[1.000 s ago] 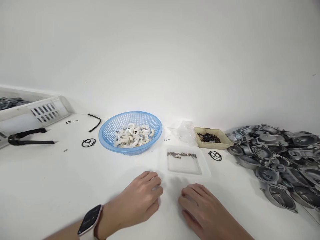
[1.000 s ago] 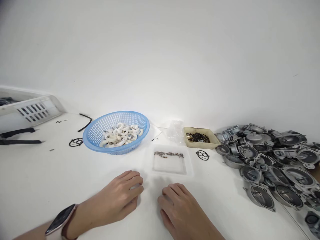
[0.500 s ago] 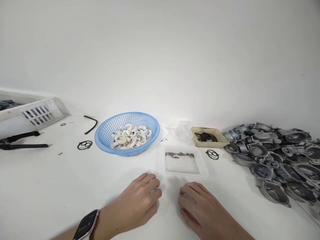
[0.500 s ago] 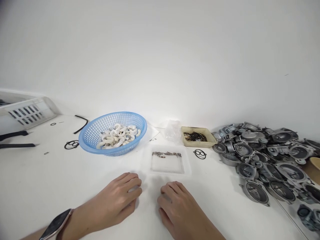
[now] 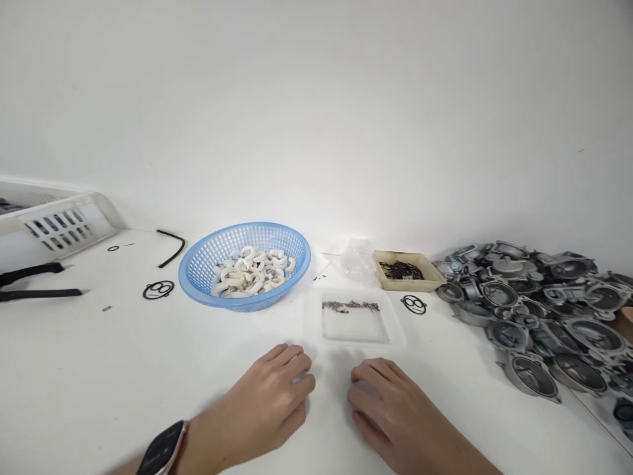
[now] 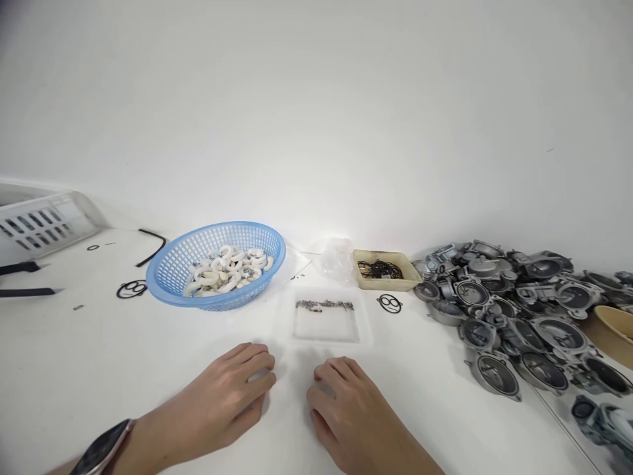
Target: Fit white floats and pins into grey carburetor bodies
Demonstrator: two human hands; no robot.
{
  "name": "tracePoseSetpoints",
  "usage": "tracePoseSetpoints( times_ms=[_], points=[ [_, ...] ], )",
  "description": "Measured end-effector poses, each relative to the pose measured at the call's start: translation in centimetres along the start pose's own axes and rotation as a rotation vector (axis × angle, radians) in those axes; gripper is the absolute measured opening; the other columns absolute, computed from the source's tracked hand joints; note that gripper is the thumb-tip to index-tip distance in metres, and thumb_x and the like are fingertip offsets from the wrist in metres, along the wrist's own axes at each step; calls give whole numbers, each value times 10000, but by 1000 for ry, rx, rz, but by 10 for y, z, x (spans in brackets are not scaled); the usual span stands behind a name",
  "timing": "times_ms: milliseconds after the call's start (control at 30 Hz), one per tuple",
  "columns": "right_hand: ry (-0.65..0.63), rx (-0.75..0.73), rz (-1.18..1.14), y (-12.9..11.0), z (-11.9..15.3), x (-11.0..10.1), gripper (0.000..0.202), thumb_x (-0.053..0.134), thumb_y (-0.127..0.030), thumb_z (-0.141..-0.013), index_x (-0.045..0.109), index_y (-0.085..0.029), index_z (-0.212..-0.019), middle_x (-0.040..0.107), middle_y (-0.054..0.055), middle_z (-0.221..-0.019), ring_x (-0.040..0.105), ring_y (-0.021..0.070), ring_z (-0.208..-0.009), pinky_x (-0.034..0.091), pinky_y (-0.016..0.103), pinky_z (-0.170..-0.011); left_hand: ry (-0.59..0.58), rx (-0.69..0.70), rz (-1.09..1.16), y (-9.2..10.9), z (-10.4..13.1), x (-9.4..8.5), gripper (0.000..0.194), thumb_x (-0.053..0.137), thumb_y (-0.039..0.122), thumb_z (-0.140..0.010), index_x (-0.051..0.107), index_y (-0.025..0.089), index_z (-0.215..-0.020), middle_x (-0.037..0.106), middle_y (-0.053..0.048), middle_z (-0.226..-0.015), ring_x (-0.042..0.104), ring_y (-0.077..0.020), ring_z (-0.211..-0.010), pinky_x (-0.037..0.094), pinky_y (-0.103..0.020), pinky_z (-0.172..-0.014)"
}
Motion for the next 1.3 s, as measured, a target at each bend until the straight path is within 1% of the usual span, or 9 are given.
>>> tracePoseSetpoints(
  times_ms=[367,433,567,733,867,967,1067,1200,1300],
  points=[
    [-16,-13,2,6,0,5,157,629,-59,-904,637,-216,-909,683,14,-1033,615,219,-978,486,402,-945,32,6,38,-4,-1,1,161,567,41,-897,554,201,-891,604,-47,-964,565,-258,-935,495,-418,-831],
    [-40,-3,9,5,-1,4,183,627,-59,-906,652,-227,-975,688,15,-1046,620,226,-984,492,408,-944,42,14,51,-5,-2,0,167,556,34,-894,556,200,-884,607,-51,-959,567,-256,-932,498,-413,-827],
    [-69,18,26,2,-1,1,360,609,-56,-924,628,-245,-1230,703,34,-1121,632,253,-1045,500,440,-971,35,21,66,-5,-4,-1,170,544,28,-900,559,197,-884,610,-53,-960,572,-257,-933,503,-422,-838],
    [-85,19,12,0,-2,0,300,606,-54,-923,653,-246,-1148,705,36,-1098,641,258,-1034,514,443,-956,38,15,74,-6,-5,-1,172,554,27,-899,561,199,-899,612,-53,-971,572,-258,-937,500,-420,-839],
    [-88,14,-4,1,-2,-1,380,591,-58,-928,630,-246,-1256,718,47,-1134,648,276,-1055,528,468,-960,26,12,67,-7,-4,0,169,567,33,-901,559,202,-901,617,-51,-972,576,-256,-934,495,-417,-842],
    [-64,2,-14,4,-2,1,404,577,-50,-913,636,-253,-1258,727,41,-1129,657,275,-1041,546,459,-940,30,14,56,-5,-3,0,154,569,47,-909,567,201,-906,622,-52,-972,580,-251,-936,493,-411,-850],
    [-1,-35,-9,11,1,7,452,558,-38,-888,635,-257,-1276,736,44,-1119,673,267,-1018,562,426,-908,34,26,38,-4,-3,0,132,579,70,-917,573,199,-891,620,-46,-934,581,-237,-914,492,-395,-847],
    [48,-70,35,17,4,16,560,556,-65,-882,571,-257,-1407,741,66,-1127,685,268,-1003,580,404,-879,43,46,-2,-4,-4,0,126,595,96,-917,566,200,-851,612,-42,-887,571,-225,-869,488,-379,-819],
    [45,-96,74,16,4,16,616,549,-57,-871,532,-250,-1455,745,65,-1130,697,265,-991,591,400,-869,45,50,-19,-4,-3,0,124,598,107,-919,563,201,-846,611,-42,-883,563,-225,-859,480,-377,-810]
  ],
)
Point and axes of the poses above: each hand's wrist, its own z-axis away from the middle knuckle, its own x-axis out of the palm, y = z × x, the point moved 1 cm from there along -z, towards the middle knuckle
